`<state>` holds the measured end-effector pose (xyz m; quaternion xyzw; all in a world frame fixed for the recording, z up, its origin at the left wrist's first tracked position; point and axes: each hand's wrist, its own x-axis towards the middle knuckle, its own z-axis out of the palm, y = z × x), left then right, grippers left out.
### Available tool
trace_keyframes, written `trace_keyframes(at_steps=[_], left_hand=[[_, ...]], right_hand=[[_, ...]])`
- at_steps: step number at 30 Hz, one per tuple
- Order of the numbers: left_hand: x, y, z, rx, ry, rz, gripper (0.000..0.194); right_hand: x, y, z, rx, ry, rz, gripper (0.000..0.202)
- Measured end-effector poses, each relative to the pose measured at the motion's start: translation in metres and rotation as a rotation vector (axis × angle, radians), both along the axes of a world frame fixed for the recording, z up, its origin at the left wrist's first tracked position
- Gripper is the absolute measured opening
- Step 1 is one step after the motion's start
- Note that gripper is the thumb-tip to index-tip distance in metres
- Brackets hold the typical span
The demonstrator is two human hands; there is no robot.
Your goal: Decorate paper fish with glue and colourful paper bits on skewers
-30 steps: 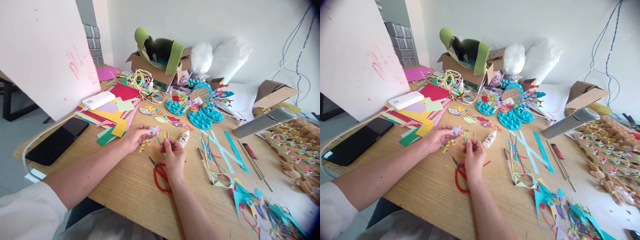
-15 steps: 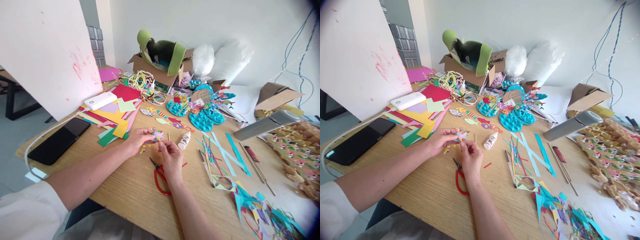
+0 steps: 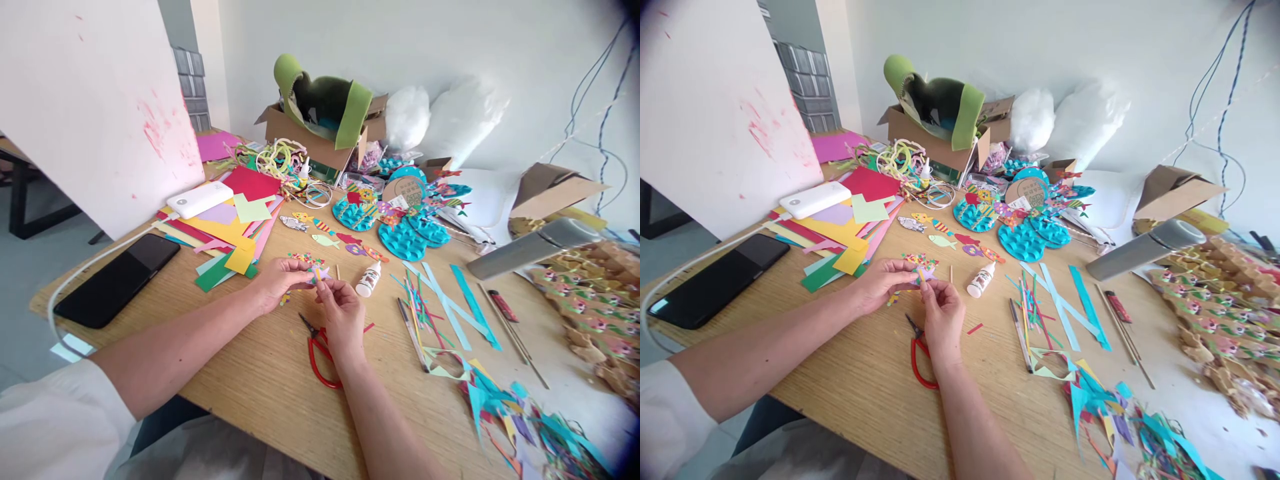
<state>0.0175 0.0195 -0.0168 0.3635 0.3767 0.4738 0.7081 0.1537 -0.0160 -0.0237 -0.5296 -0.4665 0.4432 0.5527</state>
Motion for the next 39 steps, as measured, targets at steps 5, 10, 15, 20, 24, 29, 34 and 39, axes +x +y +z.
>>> trace_keyframes(at_steps=[5,10,15,20,24,29,34,39], left_hand=[[0.0005,-0.0005,0.0010,0.017,-0.006,-0.010,0.024],[0.0005,-0.0002,-0.0001,0.024,-0.002,-0.009,0.024],[0.0003,0.0004,-0.0012,0.019,0.008,0.000,0.023],[0.0005,0.0006,-0.0008,0.019,0.008,0.031,0.021],[0.0009,0.0003,-0.0008,0.028,-0.002,0.013,0.022],[0.0008,0.0000,-0.0010,0.015,-0.001,0.006,0.022],[0.0007,0.0000,-0.0001,0.012,-0.007,0.002,0.022],[0.0011,-0.0004,0.0000,0.001,-0.008,0.006,0.022]], right_hand=[[0.0001,0.0004,-0.0004,-0.009,0.008,0.002,0.034],[0.0001,0.0005,-0.0011,-0.019,0.019,0.007,0.034],[0.0002,0.0008,-0.0015,-0.034,-0.001,0.002,0.036],[0.0004,0.0007,-0.0010,-0.022,0.008,-0.012,0.036],[0.0001,0.0005,-0.0012,-0.014,0.018,-0.001,0.035],[0.0002,0.0008,-0.0020,-0.012,0.004,0.000,0.035],[0.0007,0.0010,-0.0025,-0.039,0.012,-0.007,0.037],[0.0006,0.0008,-0.0019,-0.041,-0.002,0.000,0.037]])
